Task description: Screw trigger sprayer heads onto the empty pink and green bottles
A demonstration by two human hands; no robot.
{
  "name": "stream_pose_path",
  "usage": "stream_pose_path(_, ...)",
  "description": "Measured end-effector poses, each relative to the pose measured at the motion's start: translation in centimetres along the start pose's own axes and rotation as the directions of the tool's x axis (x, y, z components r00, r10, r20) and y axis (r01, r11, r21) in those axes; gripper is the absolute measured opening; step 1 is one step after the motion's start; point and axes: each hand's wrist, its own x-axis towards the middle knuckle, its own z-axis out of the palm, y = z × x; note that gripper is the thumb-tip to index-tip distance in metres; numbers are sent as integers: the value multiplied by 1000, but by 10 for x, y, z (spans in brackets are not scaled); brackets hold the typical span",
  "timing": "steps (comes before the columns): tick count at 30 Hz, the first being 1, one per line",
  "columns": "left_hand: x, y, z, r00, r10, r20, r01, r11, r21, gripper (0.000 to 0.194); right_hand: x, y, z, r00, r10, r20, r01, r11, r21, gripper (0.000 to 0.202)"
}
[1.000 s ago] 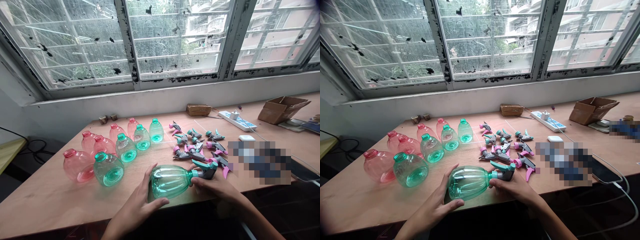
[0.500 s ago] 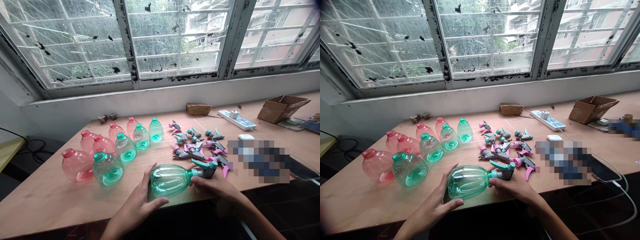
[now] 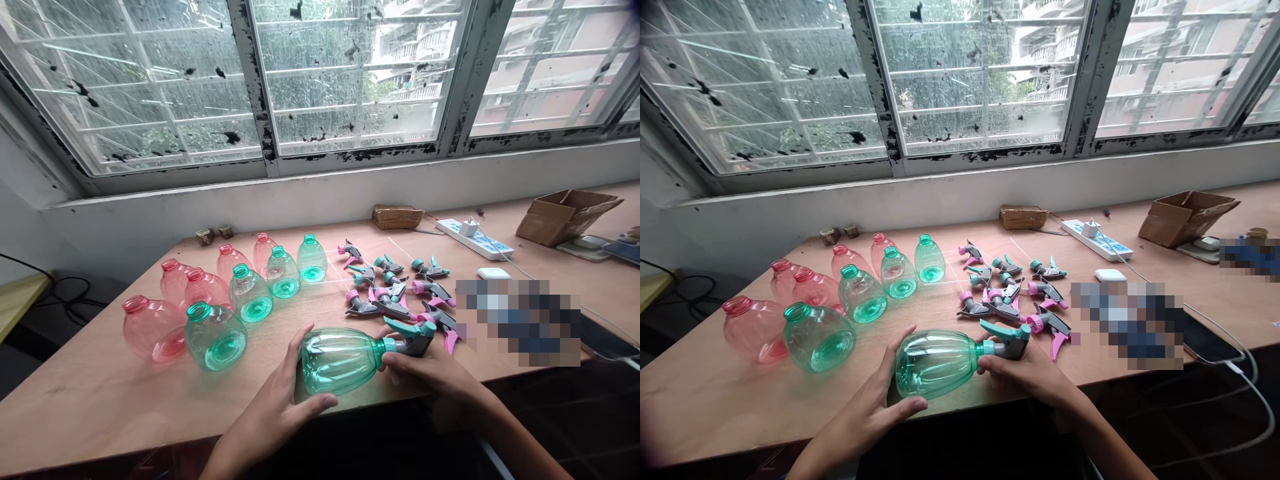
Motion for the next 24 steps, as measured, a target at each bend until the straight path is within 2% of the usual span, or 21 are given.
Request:
stream_pose_path(9,1,-1,-1,1000,-24,-8,24,1000,15,105,1,0,-1,1000,2,-2,-2,1000,-5,48)
stream_pose_path(24,3,-2,0,1000,-13,15,14,999,-30,102,0,-5,1,1000,15,18,-15,1000,-20,47)
